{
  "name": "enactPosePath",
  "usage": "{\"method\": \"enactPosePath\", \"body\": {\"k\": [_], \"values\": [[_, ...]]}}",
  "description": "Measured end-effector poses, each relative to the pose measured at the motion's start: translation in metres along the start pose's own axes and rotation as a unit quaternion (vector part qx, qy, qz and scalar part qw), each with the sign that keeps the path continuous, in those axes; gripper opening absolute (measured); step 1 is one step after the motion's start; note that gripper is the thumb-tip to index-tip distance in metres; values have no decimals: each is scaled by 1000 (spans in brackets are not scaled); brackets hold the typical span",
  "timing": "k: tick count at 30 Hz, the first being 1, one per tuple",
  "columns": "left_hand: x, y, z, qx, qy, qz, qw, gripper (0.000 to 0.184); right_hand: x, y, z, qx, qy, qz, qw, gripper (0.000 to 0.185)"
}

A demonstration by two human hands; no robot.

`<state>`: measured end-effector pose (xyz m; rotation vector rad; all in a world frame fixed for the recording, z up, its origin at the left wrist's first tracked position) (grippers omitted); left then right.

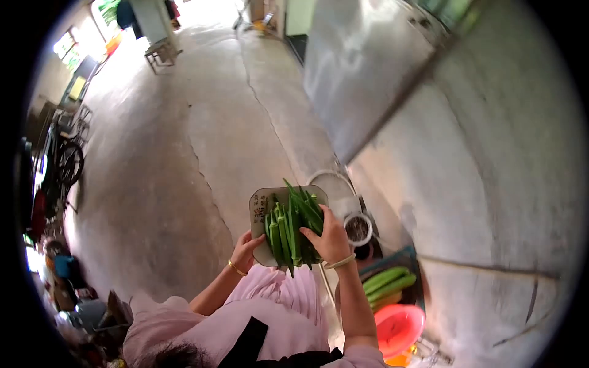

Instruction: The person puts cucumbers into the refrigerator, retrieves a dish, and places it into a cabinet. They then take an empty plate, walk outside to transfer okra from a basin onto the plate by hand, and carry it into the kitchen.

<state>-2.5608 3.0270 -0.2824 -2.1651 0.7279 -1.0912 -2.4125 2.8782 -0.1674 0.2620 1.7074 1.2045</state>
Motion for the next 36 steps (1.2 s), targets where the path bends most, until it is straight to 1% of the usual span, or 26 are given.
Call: {"method": "enactPosePath", "body": {"k": [2, 3, 4, 6, 8, 10, 11, 12, 14, 15, 17, 18, 20, 21, 22, 24, 25, 26, 27, 28, 29, 30, 31, 32, 33, 36], "values": [[-15, -35, 25, 44, -20, -20, 999, 30, 17, 19, 56, -17, 34, 19, 999, 57], [-24, -49, 42, 59, -51, -15, 997, 30, 24, 27, 85, -27, 52, 18, 998, 57], [-19, -46, 47, 56, -69, -12, 996, 30, 23, 15, 98, -25, 66, 30, 997, 57], [-33, -80, 76, 74, -85, -39, 993, 31, 42, 25, 154, -67, 93, 19, 993, 57], [-58, -108, 112, 93, -108, -40, 989, 29, 66, 31, 208, -89, 98, 42, 990, 56], [-83, -140, 140, 113, -151, -52, 981, 26, 92, 40, 259, -89, 130, 48, 986, 55], [-87, -166, 137, 116, -151, -69, 979, 24, 101, 59, 275, -76, 151, 46, 985, 55], [-94, -188, 157, 131, -147, -64, 978, 24, 110, 67, 303, -116, 144, 58, 981, 53], [-115, -223, 176, 151, -192, -63, 968, 24, 129, 85, 354, -169, 158, 66, 971, 51], [-119, -241, 186, 168, -196, -78, 963, 25, 135, 93, 378, -170, 160, 67, 970, 51], [-119, -277, 209, 171, -239, -71, 953, 24, 145, 109, 427, -200, 187, 95, 957, 49], [-119, -281, 164, 176, -239, -83, 951, 24, 144, 141, 392, -204, 192, 79, 957, 49], [-127, -297, 190, 187, -260, -90, 943, 25, 150, 152, 434, -201, 224, 100, 948, 49], [-128, -308, 206, 193, -268, -96, 939, 25, 154, 156, 456, -181, 255, 92, 945, 49], [-129, -321, 227, 198, -276, -101, 935, 26, 159, 152, 483, -178, 264, 90, 944, 49], [-136, -346, 276, 192, -282, -109, 934, 26, 172, 147, 540, -208, 254, 114, 938, 48], [-136, -341, 240, 182, -273, -113, 938, 27, 168, 168, 504, -187, 254, 90, 945, 47], [-140, -356, 271, 169, -280, -113, 938, 28, 173, 163, 539, -180, 263, 91, 943, 47], [-151, -385, 329, 157, -275, -101, 943, 28, 180, 157, 601, -162, 266, 88, 946, 47], [-157, -403, 363, 154, -272, -105, 944, 28, 183, 153, 638, -148, 266, 82, 949, 47], [-160, -425, 402, 152, -254, -91, 951, 28, 186, 144, 677, -175, 230, 75, 954, 48], [-158, -444, 432, 149, -237, -79, 957, 28, 181, 145, 709, -169, 231, 68, 956, 48], [-152, -465, 463, 129, -216, -86, 964, 29, 173, 142, 740, -127, 226, 47, 965, 49], [-149, -484, 490, 127, -206, -49, 969, 29, 165, 138, 762, -82, 217, 29, 972, 49], [-145, -500, 523, 127, -187, -45, 973, 29, 158, 129, 791, -131, 163, 46, 977, 50], [-119, -551, 613, 111, -123, -40, 985, 27, 117, 119, 868, -72, 101, 50, 991, 52]]}}
Point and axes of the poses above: each hand's wrist, its own z-axis towards the middle knuckle, its own x-axis out of the palm, y = z × x, the point moved 4 cm from there along z, towards the middle knuckle, and after that the axes turned 6 degrees about z, right-handed, at the moved point
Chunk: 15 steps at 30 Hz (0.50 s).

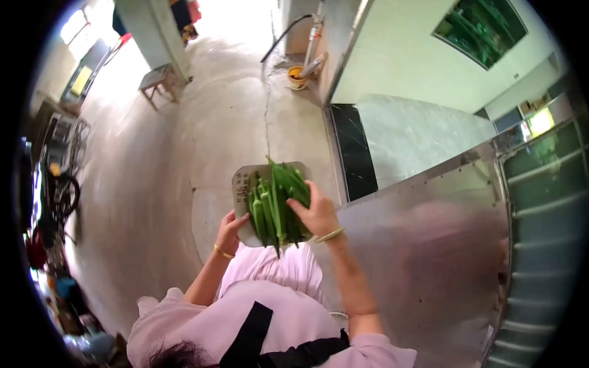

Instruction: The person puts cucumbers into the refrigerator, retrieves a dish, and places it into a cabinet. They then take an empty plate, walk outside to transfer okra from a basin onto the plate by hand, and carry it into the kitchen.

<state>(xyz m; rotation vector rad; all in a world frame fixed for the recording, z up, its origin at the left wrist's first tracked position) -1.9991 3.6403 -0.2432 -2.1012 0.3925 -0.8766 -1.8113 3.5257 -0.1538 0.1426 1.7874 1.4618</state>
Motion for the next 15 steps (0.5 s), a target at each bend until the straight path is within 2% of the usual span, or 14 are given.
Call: {"method": "enactPosePath", "body": {"k": [8, 10, 12, 13, 15], "values": [[133, -25, 216, -42, 127, 31, 991, 28, -120, -78, 150, 42, -155, 31, 987, 44], [165, -32, 265, -62, 127, 83, 986, 27, -151, -103, 186, 43, -189, 44, 980, 43], [193, -33, 326, -37, 110, 141, 983, 27, -183, -121, 224, 27, -212, -13, 977, 41], [214, -45, 341, -105, 120, 125, 979, 27, -201, -124, 241, 89, -199, 51, 975, 40], [253, -52, 379, -96, 128, 134, 978, 25, -234, -134, 263, 118, -246, 30, 962, 42]]}}
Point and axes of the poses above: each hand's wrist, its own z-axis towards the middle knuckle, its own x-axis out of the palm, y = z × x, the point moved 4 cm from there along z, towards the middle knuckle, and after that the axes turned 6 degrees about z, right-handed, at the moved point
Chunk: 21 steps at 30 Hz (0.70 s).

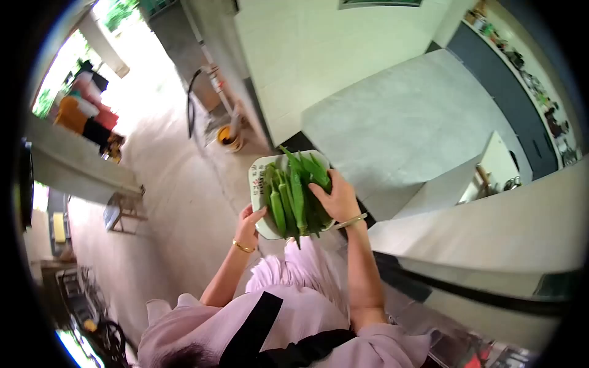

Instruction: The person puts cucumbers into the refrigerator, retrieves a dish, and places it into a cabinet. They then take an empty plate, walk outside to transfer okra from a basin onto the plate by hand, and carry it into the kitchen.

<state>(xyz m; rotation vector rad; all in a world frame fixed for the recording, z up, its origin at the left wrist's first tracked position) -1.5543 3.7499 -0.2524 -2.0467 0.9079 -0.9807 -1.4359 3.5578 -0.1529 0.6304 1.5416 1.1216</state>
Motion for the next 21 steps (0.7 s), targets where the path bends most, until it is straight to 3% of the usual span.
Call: {"method": "enactPosePath", "body": {"k": [2, 12, 14, 15, 17, 19, 21], "values": [[15, -7, -3, -15, 24, -18, 999, 24, -11, 0, -11, 19, -38, -7, 999, 43], [162, -50, 173, -82, 97, 82, 988, 28, -121, -70, 134, 164, -138, 51, 975, 43], [194, -58, 207, -101, 119, 117, 981, 31, -139, -100, 162, 195, -146, -38, 969, 46], [211, -57, 227, -120, 148, 117, 975, 33, -155, -89, 176, 271, -129, -1, 954, 50], [245, -60, 263, -144, 143, 142, 969, 32, -179, -104, 206, 291, -127, -17, 948, 53], [289, -72, 297, -159, 204, 120, 958, 32, -199, -126, 232, 273, -190, 27, 943, 53], [335, -92, 315, -189, 217, 103, 952, 31, -231, -128, 259, 263, -178, -62, 946, 50]]}}
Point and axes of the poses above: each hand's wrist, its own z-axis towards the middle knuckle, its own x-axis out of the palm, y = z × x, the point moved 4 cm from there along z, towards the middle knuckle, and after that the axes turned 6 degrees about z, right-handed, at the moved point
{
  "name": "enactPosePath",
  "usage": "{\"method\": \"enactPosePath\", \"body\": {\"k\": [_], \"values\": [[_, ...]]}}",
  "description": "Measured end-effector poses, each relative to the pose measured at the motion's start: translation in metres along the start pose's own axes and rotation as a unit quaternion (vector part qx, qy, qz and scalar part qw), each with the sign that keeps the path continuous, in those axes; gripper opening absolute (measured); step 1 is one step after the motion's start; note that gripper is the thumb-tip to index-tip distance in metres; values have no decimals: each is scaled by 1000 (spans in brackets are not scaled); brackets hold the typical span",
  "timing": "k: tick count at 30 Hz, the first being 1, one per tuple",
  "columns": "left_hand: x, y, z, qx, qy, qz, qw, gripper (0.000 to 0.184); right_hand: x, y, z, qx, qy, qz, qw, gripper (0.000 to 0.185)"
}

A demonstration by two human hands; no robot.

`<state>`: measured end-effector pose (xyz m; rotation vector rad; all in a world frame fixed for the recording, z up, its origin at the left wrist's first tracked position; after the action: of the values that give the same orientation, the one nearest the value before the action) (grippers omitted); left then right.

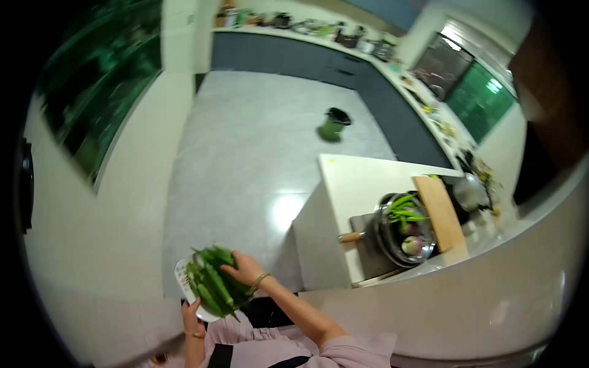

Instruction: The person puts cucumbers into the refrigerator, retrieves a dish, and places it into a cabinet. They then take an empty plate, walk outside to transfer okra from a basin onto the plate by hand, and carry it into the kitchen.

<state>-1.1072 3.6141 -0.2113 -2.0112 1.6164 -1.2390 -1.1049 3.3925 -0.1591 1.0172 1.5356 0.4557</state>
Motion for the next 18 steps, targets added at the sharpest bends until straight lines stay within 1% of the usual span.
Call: {"method": "enactPosePath", "body": {"k": [2, 3, 6, 9, 12, 15, 18], "values": [[24, -15, 17, 7, 18, 14, 1000, 30, -27, 8, 11, -17, -29, 22, 999, 47], [48, -27, 26, 20, 24, 32, 999, 29, -45, 5, 19, -20, -60, 30, 998, 47], [103, -53, 66, 0, 45, 79, 996, 29, -103, 14, 42, 21, -112, 61, 992, 46], [158, -69, 114, -28, 104, 97, 989, 31, -151, 6, 68, 44, -155, 71, 984, 45], [223, -77, 171, -43, 142, 136, 980, 33, -202, -17, 106, 70, -201, 76, 974, 47], [290, -86, 220, -40, 184, 142, 972, 32, -253, -38, 148, 62, -235, 86, 966, 45], [349, -96, 256, -31, 190, 146, 970, 31, -303, -51, 191, 60, -264, 94, 958, 44]]}}
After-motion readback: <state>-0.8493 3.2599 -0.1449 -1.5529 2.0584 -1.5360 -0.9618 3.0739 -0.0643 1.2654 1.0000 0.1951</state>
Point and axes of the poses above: each hand's wrist, its own z-axis towards the middle knuckle, its own x-axis out of the palm, y = z × x, the point moved 4 cm from there along z, towards the middle knuckle, and after that the axes turned 6 degrees about z, right-handed, at the moved point
